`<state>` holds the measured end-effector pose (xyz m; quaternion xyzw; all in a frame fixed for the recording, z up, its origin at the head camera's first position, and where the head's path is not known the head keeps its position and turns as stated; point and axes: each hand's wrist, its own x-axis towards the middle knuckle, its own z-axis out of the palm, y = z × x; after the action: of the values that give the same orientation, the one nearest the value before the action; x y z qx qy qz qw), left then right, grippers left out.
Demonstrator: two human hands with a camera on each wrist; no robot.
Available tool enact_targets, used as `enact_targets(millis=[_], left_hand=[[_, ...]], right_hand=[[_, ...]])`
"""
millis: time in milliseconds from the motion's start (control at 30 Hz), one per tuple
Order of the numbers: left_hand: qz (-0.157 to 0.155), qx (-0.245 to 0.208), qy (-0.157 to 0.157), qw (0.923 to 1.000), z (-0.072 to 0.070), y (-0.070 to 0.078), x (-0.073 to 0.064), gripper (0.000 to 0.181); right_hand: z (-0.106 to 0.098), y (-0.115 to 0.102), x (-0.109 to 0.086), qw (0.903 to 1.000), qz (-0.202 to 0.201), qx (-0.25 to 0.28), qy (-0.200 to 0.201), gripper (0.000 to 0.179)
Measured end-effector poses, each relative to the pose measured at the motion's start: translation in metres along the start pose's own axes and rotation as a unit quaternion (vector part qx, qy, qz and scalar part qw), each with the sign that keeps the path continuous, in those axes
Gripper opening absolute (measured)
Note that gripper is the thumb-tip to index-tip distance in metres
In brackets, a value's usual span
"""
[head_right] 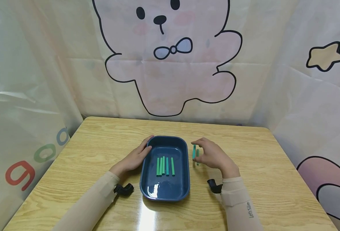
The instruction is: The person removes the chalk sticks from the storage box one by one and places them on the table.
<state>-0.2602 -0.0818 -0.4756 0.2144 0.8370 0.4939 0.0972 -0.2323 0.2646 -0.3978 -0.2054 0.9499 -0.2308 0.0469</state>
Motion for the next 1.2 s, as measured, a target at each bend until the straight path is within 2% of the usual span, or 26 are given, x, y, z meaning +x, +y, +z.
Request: enact_targets(millis=[1200], left_hand=[[-0.003,0.000,-0.001,1.0000,-0.001,0.000,-0.001,0.054]], right_hand=[[0.006,0.026,0.003,0.9984,0.044,0.020,-0.029,0.062]])
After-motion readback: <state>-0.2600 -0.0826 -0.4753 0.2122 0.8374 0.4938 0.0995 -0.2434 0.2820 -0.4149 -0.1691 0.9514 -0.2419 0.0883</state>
